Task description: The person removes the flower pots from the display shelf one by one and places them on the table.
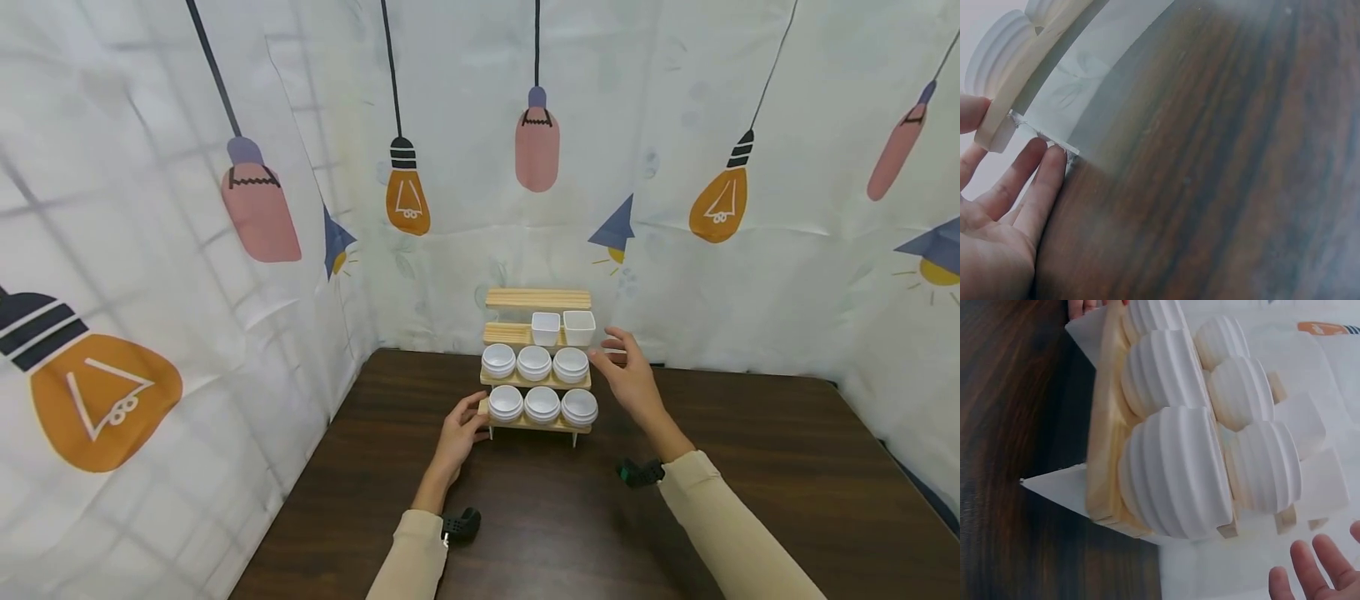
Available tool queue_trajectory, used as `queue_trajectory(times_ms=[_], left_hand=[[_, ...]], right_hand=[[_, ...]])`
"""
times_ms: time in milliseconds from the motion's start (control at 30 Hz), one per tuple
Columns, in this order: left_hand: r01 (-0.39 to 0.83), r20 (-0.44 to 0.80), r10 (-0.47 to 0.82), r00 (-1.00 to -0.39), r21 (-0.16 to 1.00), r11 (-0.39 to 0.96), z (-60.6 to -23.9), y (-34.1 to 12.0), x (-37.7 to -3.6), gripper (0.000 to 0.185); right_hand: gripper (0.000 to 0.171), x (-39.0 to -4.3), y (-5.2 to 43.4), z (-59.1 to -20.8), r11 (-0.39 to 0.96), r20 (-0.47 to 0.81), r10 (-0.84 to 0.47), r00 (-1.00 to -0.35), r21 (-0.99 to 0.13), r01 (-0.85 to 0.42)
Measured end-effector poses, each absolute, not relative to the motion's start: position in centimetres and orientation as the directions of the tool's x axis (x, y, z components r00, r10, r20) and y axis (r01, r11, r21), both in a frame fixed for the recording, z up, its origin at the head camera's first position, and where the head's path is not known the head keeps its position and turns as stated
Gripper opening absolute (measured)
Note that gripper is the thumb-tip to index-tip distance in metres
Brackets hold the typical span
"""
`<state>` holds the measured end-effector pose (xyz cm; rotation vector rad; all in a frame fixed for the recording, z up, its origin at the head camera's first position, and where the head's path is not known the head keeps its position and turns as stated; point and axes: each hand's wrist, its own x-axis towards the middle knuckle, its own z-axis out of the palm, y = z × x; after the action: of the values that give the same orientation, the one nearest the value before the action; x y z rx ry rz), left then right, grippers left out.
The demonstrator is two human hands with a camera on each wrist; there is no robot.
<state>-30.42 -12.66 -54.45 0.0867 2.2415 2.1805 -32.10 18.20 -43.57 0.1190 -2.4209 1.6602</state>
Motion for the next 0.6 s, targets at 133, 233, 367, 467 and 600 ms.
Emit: queue_trajectory(times_ms=[133, 233, 367, 467, 600], left_hand=[[0.035, 0.034, 0.05, -0.998, 0.999, 0.022, -54.6, -12.7, -30.4, 0.045], [0.042, 0.04, 0.055, -0.998, 0.999, 0.021, -54.6, -12.8, -30.3, 0.045], [0.051, 0.05, 0.054, -0.997, 0.998, 0.02, -54.6, -12.9, -30.3, 0.045], [0.044, 0.044, 0.045, -0.998, 0.999, 0.015, -54.7, -12.9, -30.4, 0.045], [0.026, 0.026, 0.041, -0.999, 1.0, 0.004, -54.8, -12.8, -30.5, 0.045]], right_hand=[[0.071, -32.9, 18.0, -43.2, 0.34, 0.21, 0.072, -0.975, -0.924, -0.174], [0.073, -33.6, 17.9, -43.0, 0.32, 0.202, 0.091, -0.975, -0.933, -0.164], [0.075, -34.3, 17.6, -42.7, 0.31, 0.197, 0.109, -0.974, -0.938, -0.155], [0.077, -34.8, 17.4, -42.4, 0.296, 0.2, 0.11, -0.974, -0.942, -0.16], [0.082, -35.2, 17.1, -42.2, 0.29, 0.19, 0.102, -0.977, -0.945, -0.154]])
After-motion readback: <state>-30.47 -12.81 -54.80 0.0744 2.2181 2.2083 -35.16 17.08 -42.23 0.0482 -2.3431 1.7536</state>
